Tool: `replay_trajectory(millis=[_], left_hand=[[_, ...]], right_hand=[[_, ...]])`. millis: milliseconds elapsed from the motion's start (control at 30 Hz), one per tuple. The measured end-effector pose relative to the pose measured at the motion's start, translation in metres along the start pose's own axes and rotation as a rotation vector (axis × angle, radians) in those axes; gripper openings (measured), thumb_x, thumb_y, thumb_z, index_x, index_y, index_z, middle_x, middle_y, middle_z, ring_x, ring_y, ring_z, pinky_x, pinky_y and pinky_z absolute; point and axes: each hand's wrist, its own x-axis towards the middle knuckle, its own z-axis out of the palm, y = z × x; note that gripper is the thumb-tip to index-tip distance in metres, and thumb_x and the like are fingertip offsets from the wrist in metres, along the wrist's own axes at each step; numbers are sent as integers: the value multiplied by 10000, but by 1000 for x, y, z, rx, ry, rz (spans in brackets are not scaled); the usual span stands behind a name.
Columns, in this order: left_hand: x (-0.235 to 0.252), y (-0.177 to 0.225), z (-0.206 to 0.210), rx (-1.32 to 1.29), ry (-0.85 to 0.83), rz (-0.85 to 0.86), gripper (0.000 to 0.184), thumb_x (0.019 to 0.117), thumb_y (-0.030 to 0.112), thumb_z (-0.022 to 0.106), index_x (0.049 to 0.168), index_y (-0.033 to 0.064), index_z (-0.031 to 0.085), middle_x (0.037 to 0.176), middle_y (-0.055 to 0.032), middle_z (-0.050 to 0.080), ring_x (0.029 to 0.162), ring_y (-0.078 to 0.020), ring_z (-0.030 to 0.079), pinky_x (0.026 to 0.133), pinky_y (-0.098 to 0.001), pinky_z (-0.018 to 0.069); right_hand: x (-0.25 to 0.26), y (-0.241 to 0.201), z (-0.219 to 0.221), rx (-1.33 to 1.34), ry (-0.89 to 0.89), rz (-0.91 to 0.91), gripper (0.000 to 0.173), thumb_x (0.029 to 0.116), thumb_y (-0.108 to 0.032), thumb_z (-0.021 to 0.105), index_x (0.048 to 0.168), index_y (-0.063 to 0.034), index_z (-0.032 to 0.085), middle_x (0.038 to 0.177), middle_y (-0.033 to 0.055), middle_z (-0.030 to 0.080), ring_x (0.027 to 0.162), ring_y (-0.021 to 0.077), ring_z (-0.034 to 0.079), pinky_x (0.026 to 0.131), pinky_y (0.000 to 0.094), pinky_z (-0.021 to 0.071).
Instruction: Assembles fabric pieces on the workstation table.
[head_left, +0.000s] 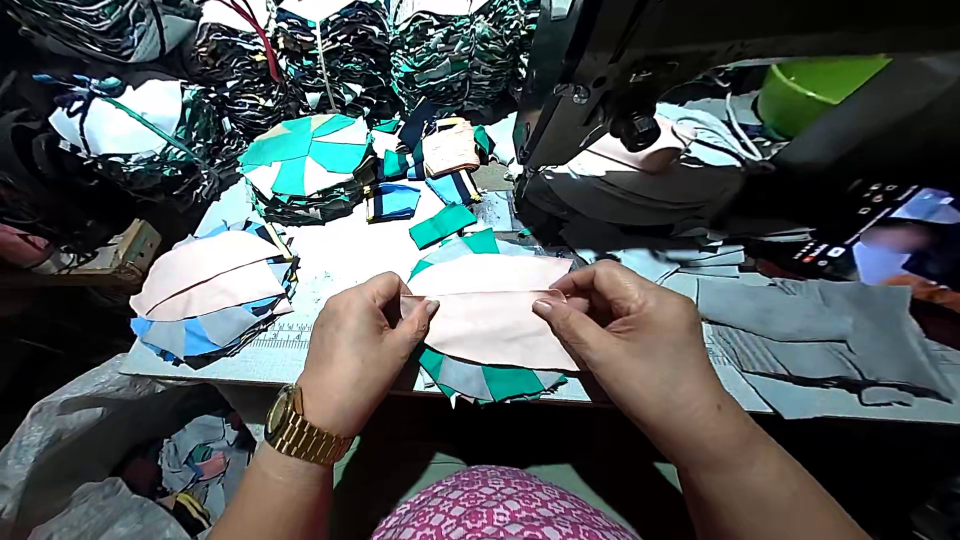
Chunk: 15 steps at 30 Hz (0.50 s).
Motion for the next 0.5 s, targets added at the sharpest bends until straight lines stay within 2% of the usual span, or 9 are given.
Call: replay_trajectory(millis=[267,400,500], left_hand=[[0,-4,-1,-41,-8,17,161,956,285,721,858,171,665,619,65,580,502,-51,521,449,-233,419],[0,-3,-2,-13,-16,20,166,941,273,742,850,161,660,620,60,588,507,-51,531,455,-237,428],[0,-3,-6,-46,-44,17,174,946,274,737,842,159,657,600,56,572,487,-50,514,434,-227,409]], right_hand=[[-1,1,-1,15,11,-9,145,931,-288,715,993,-174,650,670,-99,576,521,7,528,447,191,444],[-2,2,-1,13,25,-24,157,924,-295,721,978,-168,646,674,-98,579,526,-2,524,448,183,434],[1,1,-5,115,22,4,161,891,-245,756,968,-160,642,657,-97,578,514,-13,516,440,151,417]])
